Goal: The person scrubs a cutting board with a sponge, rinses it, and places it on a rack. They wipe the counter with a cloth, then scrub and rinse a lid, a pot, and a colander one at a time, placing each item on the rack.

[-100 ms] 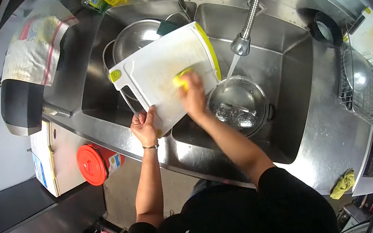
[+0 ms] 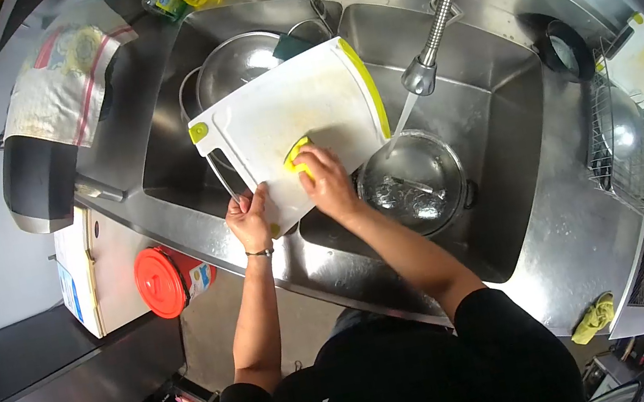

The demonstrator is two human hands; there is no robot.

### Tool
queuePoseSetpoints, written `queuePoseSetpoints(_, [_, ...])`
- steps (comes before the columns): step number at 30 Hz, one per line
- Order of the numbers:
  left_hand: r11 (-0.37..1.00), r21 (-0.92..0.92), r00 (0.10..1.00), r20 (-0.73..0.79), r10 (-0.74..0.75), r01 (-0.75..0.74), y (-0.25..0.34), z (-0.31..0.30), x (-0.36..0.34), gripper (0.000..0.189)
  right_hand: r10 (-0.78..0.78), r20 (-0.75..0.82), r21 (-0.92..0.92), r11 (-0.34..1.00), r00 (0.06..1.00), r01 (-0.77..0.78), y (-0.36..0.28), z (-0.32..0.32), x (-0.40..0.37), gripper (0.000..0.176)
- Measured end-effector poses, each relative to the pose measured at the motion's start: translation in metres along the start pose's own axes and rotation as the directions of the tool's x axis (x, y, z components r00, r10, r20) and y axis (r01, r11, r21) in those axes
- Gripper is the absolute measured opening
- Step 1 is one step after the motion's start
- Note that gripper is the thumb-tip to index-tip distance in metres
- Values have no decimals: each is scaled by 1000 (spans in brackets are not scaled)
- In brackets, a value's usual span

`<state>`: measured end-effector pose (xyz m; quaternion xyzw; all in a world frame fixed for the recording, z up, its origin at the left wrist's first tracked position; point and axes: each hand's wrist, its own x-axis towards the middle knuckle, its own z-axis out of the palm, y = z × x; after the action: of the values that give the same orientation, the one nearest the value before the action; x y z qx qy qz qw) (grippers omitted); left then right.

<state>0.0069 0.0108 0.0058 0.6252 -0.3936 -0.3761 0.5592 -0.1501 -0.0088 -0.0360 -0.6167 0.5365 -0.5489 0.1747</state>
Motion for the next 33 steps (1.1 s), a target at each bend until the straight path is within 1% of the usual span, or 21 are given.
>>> queuePoseSetpoints(1, [999,-50,1000,-6,-17,17,-6,8,-1,45,-46,90,10,999,995,45,15,-12,5,24])
queuePoseSetpoints(2, [994,-98,999,-10,-45,43,-11,15,-6,45,-38,5,-17,999,999,38,32,-26,14,26])
queuePoseSetpoints(4, [995,-102,1000,-10,-23,22,-10,19,-5,45,174,-70,-141,973,982,-182,43,-24,29,26])
queuePoseSetpoints(5, [995,-99,1000,-2,2,-2,-9,20,-2,45,190,-152,-156,964,970,-214,36,-9,24,27])
queuePoseSetpoints(6, [995,-99,1000,2,17,-16,-7,19,3,45,243,-111,-110,961,964,-255,21,6,13,26])
queuePoseSetpoints(8, [991,-125,999,-25,-40,37,-12,14,6,45,-44,61,43,998,997,41,-15,8,3,25])
queuePoseSetpoints(10, [988,-152,999,-22,-37,33,-21,10,11,45,-130,95,71,990,987,123,4,0,15,22])
queuePoseSetpoints(12, [988,-154,1000,-8,-22,21,-22,9,8,44,-42,-84,-41,998,996,39,53,-5,39,23])
queuePoseSetpoints(14, [993,-119,1000,6,-7,8,-18,11,2,44,210,-149,-192,952,966,-237,46,-24,70,22])
queuePoseSetpoints(15, [992,-123,999,1,33,-33,-17,13,1,43,170,-252,-184,958,953,-220,56,-4,61,25])
queuePoseSetpoints(16, [989,-128,997,-6,72,-72,-16,15,0,43,141,-219,-180,967,966,-182,40,4,51,25])
queuePoseSetpoints(18, [998,-15,998,-33,54,-54,-19,10,3,43,-60,-63,94,993,996,66,9,23,26,25])
queuePoseSetpoints(21, [991,-133,1000,-9,14,-15,-27,7,6,43,-110,72,-19,994,991,112,24,19,36,25])
queuePoseSetpoints(24, [997,-74,999,-25,30,-31,-23,5,-2,43,60,-107,-83,994,992,-69,19,-10,92,24])
queuePoseSetpoints(25, [996,-71,998,-13,57,-58,-24,6,-2,43,69,-173,-143,985,983,-94,30,7,83,24])
queuePoseSetpoints(26, [993,-75,996,-3,90,-90,-24,9,1,43,18,-148,-68,997,989,-29,21,18,70,25])
queuePoseSetpoints(28, [995,-64,997,-10,80,-80,-23,10,5,44,-141,77,96,986,987,133,-13,33,40,24])
queuePoseSetpoints(29, [997,-45,998,-17,62,-63,-23,8,4,44,-166,198,76,985,966,154,-23,28,43,24])
queuePoseSetpoints(30, [997,-42,998,-20,62,-62,-25,6,4,44,-166,199,80,985,966,152,-17,28,49,24])
queuePoseSetpoints(32, [993,-81,996,-17,86,-87,-31,9,4,44,-178,-2,-4,984,984,178,16,22,84,23])
queuePoseSetpoints(33, [993,-73,996,-7,90,-91,-14,14,0,43,-29,-40,-39,999,999,27,30,17,100,23])
